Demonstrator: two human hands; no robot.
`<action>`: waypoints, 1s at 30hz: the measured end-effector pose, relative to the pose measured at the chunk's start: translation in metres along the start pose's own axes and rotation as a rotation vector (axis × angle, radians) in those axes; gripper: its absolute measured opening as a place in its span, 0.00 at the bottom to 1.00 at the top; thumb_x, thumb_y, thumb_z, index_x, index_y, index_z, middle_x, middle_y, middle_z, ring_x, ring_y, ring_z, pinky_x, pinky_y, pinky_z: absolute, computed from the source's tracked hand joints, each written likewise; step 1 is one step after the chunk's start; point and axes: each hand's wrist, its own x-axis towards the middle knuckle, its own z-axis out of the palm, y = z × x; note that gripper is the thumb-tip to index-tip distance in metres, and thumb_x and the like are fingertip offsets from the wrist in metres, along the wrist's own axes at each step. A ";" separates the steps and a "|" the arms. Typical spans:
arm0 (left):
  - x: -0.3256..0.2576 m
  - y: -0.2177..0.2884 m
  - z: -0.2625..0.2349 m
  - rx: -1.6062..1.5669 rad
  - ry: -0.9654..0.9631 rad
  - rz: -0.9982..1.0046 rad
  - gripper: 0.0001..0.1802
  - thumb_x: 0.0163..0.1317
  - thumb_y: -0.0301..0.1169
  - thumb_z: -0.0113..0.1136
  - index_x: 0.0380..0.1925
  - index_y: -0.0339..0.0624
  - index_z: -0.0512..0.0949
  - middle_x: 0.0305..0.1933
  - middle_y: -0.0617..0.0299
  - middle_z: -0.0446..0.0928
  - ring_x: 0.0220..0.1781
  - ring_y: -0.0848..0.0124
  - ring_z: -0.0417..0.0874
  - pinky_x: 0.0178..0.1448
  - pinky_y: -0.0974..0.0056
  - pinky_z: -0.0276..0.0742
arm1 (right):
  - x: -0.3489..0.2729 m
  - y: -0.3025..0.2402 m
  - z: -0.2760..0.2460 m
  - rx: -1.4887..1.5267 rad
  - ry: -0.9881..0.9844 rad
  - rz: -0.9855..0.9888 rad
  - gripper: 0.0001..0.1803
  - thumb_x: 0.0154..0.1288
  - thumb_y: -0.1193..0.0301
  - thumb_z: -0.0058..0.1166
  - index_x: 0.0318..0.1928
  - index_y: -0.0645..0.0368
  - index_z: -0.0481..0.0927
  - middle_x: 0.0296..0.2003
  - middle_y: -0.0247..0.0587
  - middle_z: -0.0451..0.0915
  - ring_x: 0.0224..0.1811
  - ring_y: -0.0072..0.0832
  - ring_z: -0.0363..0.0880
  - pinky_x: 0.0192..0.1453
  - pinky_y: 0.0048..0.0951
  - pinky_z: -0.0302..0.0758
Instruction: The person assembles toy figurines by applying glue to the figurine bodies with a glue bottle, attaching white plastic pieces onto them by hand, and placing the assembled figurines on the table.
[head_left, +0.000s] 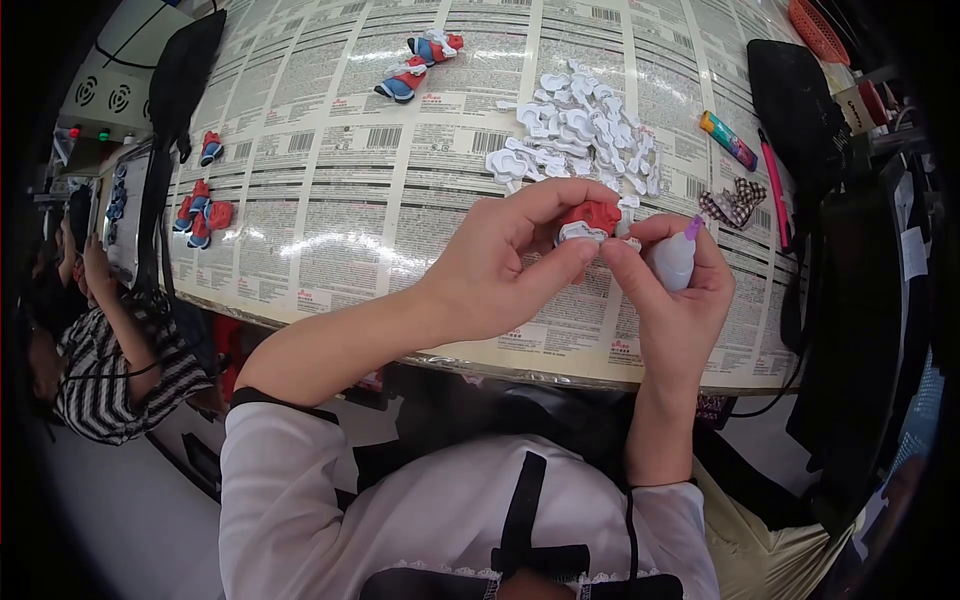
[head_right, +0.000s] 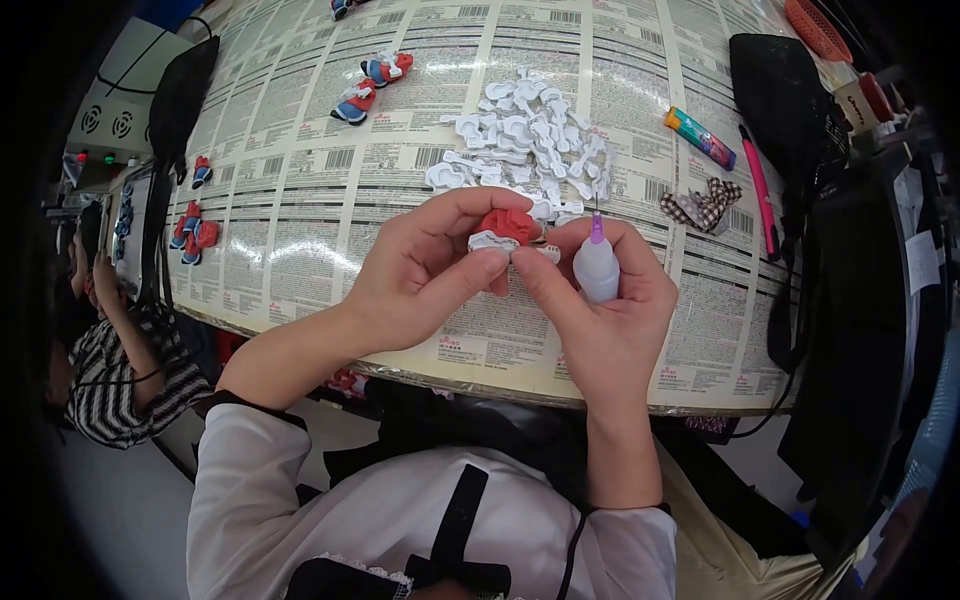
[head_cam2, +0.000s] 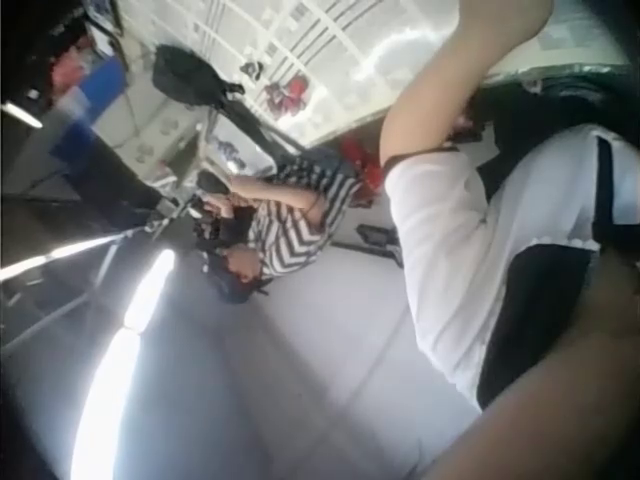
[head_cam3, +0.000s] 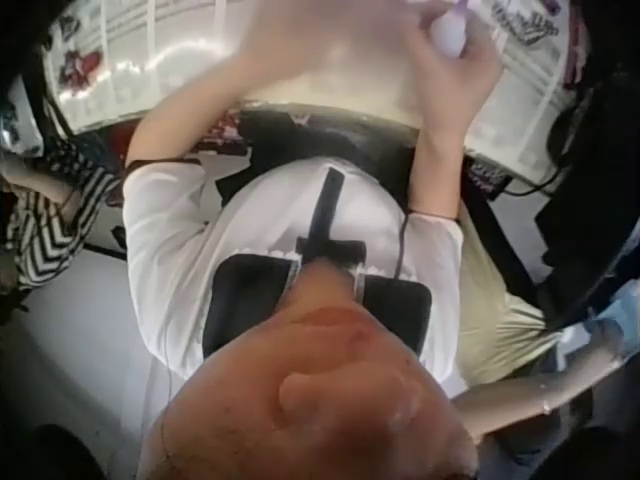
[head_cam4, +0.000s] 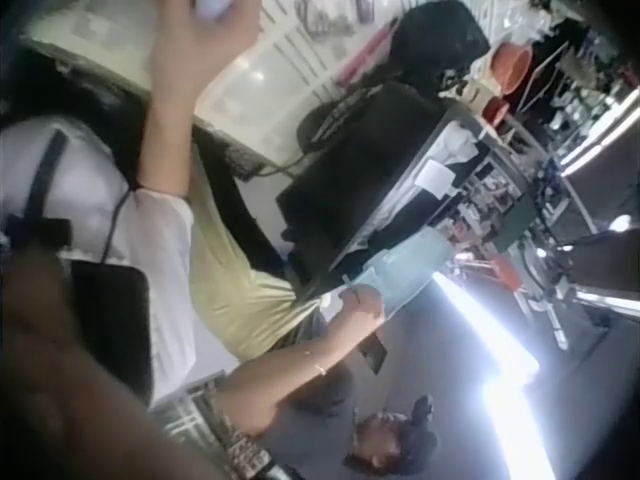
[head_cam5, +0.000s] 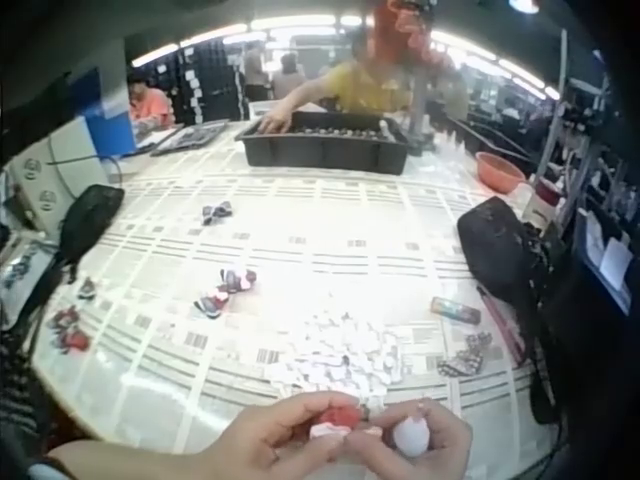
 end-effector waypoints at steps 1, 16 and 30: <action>-0.001 -0.001 0.000 0.052 -0.010 0.042 0.20 0.63 0.21 0.48 0.56 0.34 0.63 0.49 0.57 0.72 0.44 0.76 0.73 0.42 0.71 0.73 | 0.000 0.000 -0.001 -0.022 -0.013 0.002 0.11 0.49 0.81 0.62 0.35 0.63 0.78 0.30 0.32 0.76 0.32 0.14 0.72 0.36 0.15 0.68; -0.009 0.000 0.001 0.192 -0.029 0.109 0.19 0.63 0.23 0.49 0.54 0.34 0.65 0.47 0.58 0.73 0.41 0.77 0.73 0.40 0.72 0.72 | 0.004 0.012 -0.007 -0.173 -0.146 -0.398 0.15 0.44 0.84 0.62 0.36 0.64 0.78 0.36 0.38 0.75 0.37 0.20 0.74 0.39 0.18 0.70; 0.004 0.005 -0.003 -0.134 -0.030 -0.185 0.19 0.63 0.27 0.50 0.54 0.35 0.67 0.44 0.59 0.74 0.33 0.75 0.75 0.36 0.72 0.72 | 0.006 0.005 -0.002 -0.001 -0.080 0.049 0.08 0.52 0.80 0.60 0.35 0.64 0.79 0.28 0.32 0.77 0.29 0.15 0.72 0.34 0.15 0.68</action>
